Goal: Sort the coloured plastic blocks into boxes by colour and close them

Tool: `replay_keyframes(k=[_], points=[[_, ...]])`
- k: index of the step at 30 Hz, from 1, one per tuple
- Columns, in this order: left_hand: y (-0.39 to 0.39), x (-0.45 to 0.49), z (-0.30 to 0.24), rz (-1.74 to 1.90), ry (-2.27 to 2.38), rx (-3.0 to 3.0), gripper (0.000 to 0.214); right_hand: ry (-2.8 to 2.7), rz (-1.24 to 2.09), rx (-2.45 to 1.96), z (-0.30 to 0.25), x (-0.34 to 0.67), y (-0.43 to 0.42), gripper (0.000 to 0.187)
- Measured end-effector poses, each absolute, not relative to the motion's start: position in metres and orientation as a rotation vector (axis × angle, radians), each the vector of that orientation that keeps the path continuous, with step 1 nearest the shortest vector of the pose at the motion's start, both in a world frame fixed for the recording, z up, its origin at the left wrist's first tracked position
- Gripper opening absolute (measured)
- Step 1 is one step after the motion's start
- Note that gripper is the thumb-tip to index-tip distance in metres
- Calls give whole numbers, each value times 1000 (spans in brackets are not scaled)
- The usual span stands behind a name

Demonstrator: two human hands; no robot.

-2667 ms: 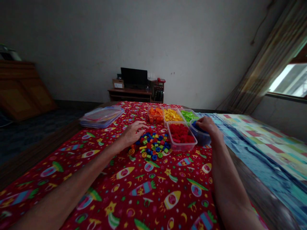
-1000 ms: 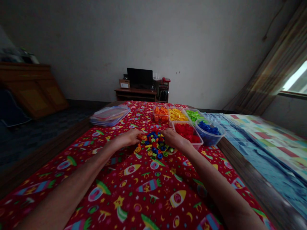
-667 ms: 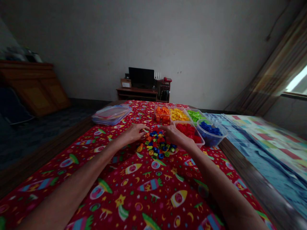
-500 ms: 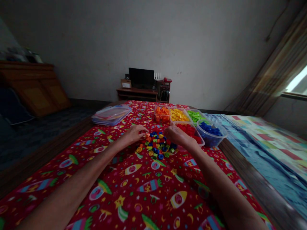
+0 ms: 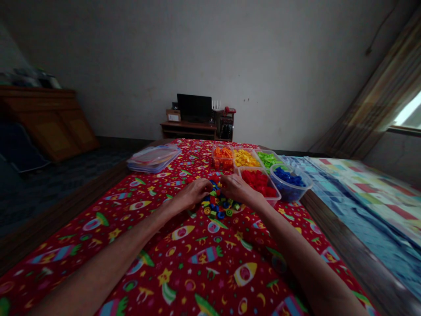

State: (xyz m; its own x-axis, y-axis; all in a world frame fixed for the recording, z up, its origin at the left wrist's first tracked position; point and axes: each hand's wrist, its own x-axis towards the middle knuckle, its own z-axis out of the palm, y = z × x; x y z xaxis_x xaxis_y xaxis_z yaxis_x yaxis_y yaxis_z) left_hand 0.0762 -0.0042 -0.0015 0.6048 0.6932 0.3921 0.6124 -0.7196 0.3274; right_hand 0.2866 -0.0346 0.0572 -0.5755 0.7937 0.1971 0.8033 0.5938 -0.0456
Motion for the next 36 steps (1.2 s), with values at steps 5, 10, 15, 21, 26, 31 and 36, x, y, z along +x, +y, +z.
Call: replay_keyframes(k=[5, 10, 15, 21, 26, 31, 36], points=[[-10, 78, 16, 733, 1210, 2645, 19, -2529, -67, -1327, 63, 286, -36, 20], [1, 52, 43, 742, 1396, 2617, 21, -2524, -90, -1338, 67, 276, -45, 27], [12, 14, 56, 659, 1465, 2436, 26, -2634, -88, -1296, 65, 263, -52, 33], [4, 21, 48, 289, 1287, 2480, 25, -2742, -94, -1366, 49, 255, -51, 26], [-4, 41, 37, 169, 1328, 2632, 17, -2755, -43, -1269, 41, 255, -50, 25], [-3, 38, 38, 216, 1329, 2574, 10, -2570, 193, -1235, 50, 258, -48, 25], [0, 37, 46, 528, 1325, 2399, 30, -2199, 662, -1289, 49, 256, -37, 26]])
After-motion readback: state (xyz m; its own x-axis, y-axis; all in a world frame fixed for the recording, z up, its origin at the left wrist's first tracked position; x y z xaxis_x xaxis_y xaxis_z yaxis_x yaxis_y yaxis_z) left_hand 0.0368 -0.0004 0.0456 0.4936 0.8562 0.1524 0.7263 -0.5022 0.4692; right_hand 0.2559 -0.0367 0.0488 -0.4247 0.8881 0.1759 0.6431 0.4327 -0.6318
